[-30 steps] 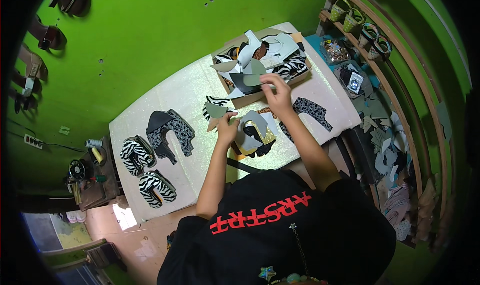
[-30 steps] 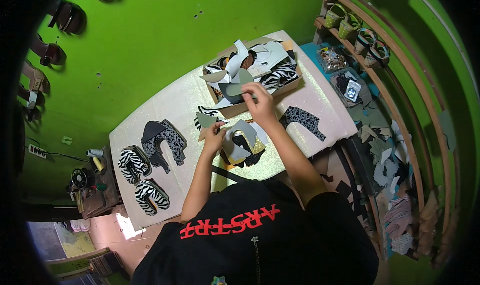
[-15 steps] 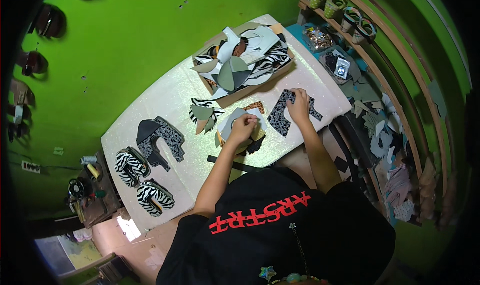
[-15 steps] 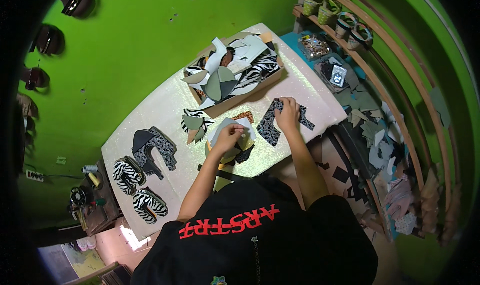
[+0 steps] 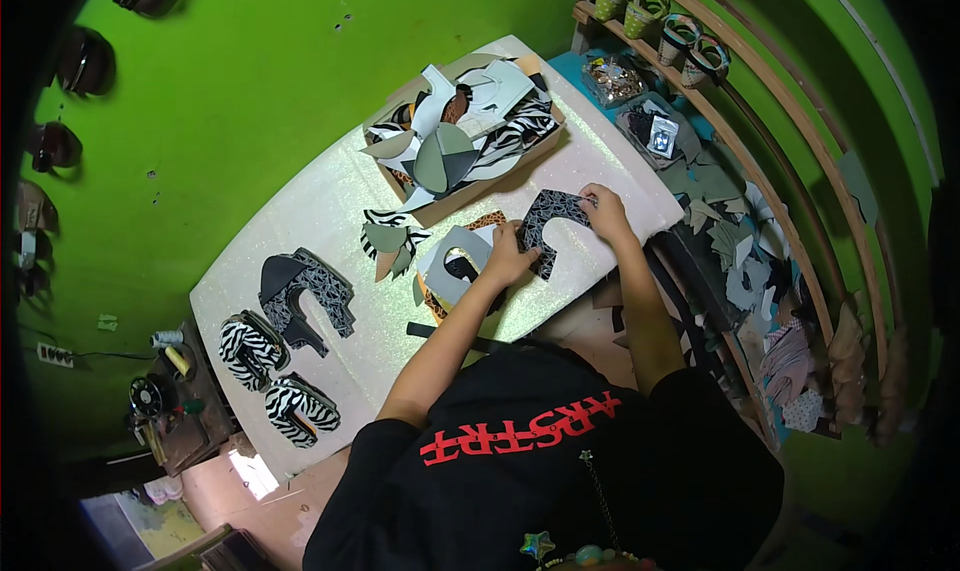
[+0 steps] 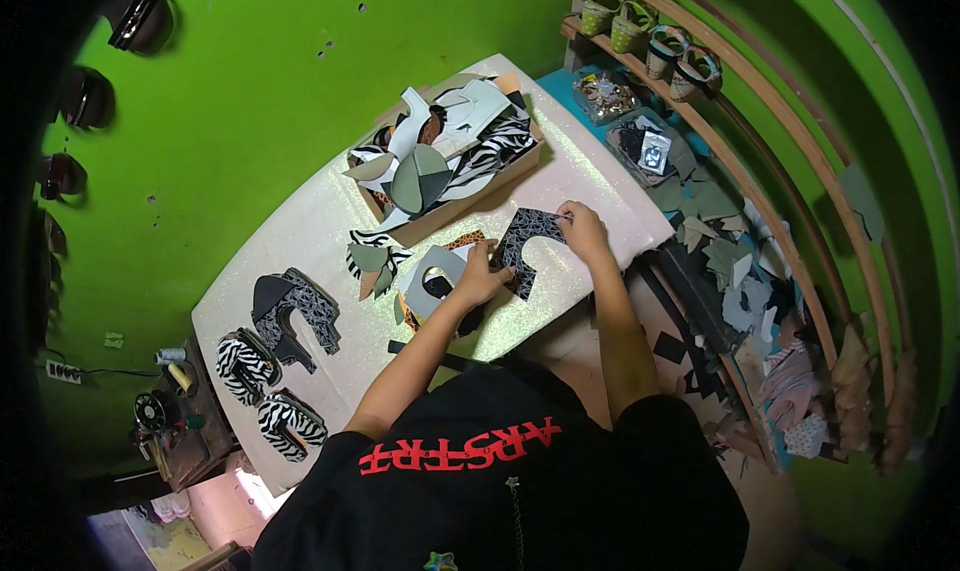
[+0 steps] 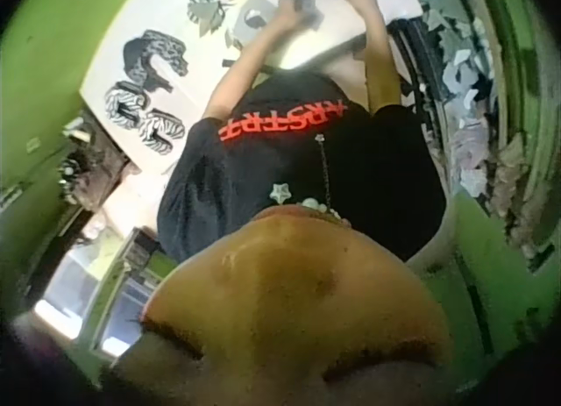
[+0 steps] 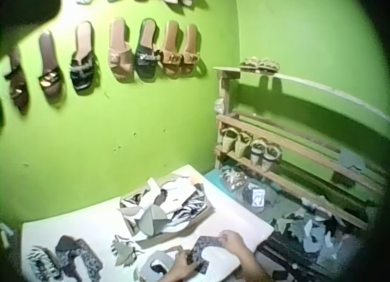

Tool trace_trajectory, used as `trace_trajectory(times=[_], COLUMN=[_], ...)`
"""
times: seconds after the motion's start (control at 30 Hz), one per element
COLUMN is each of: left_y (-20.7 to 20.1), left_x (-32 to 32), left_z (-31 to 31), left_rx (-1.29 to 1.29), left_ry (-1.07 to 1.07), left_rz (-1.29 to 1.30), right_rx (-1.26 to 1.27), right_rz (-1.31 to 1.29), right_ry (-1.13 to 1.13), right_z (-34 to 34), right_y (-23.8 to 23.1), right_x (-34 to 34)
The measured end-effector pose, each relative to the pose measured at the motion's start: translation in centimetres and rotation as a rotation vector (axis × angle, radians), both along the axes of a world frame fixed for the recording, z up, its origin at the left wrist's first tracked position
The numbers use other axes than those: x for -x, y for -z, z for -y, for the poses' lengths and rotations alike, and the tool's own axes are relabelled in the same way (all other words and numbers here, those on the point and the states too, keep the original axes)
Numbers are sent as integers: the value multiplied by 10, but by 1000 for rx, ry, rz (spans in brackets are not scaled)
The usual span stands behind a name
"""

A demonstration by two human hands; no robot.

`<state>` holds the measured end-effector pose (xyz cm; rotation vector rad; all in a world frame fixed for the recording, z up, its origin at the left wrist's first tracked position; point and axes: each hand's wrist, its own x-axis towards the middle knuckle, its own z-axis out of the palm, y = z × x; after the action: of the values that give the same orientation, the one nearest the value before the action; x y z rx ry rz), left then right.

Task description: The person picks up several cut leather and synthetic shoe components from a box and the workspace, turning them over and placing them into organized piles on a table.

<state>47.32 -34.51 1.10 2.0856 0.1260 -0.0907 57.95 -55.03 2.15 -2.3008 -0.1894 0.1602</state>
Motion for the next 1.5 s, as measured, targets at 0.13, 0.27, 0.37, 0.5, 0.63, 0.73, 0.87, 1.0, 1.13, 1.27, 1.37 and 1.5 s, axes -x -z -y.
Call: trace_trajectory(times=[0.13,0.27,0.37,0.5,0.63,0.73,0.87,1.0,1.13,1.27,1.37,1.5], left_y=[-26,-52,-57,-88,-86,-81,-47,-51,-41,-12,-14,-9], left_x=[5,14,34,79,138,179,234,246,248,258,242,238], left_z=[-14,-37,-69,-130,-207,-249,-314,-345,-375,-407,-401,-396], left_rx=[65,163,255,292,543,513,605,384,85,-121,-158,-219], left_ry=[-66,-75,-197,-379,-585,-746,-1008,-1156,-1185,-1197,-1134,-1107], left_rz=[131,83,85,5,-37,-45,148,154,172,249,224,138], right_rx=[-251,-295,-391,-533,-663,-707,-706,-525,-400,-333,-279,-159], right_rz=[-1,-68,0,-54,-132,-157,-220,-87,-78,-50,-34,-13], right_ry=[-324,-356,-379,-333,-415,-398,-416,-325,-315,-306,-244,-243], right_z=[-8,-35,-66,-127,-218,-289,-370,-409,-431,-456,-452,-450], right_y=[-63,-129,-137,-124,-101,-80,-41,-12,-3,3,13,21], right_x=[3,12,15,35,68,110,158,176,186,199,187,184])
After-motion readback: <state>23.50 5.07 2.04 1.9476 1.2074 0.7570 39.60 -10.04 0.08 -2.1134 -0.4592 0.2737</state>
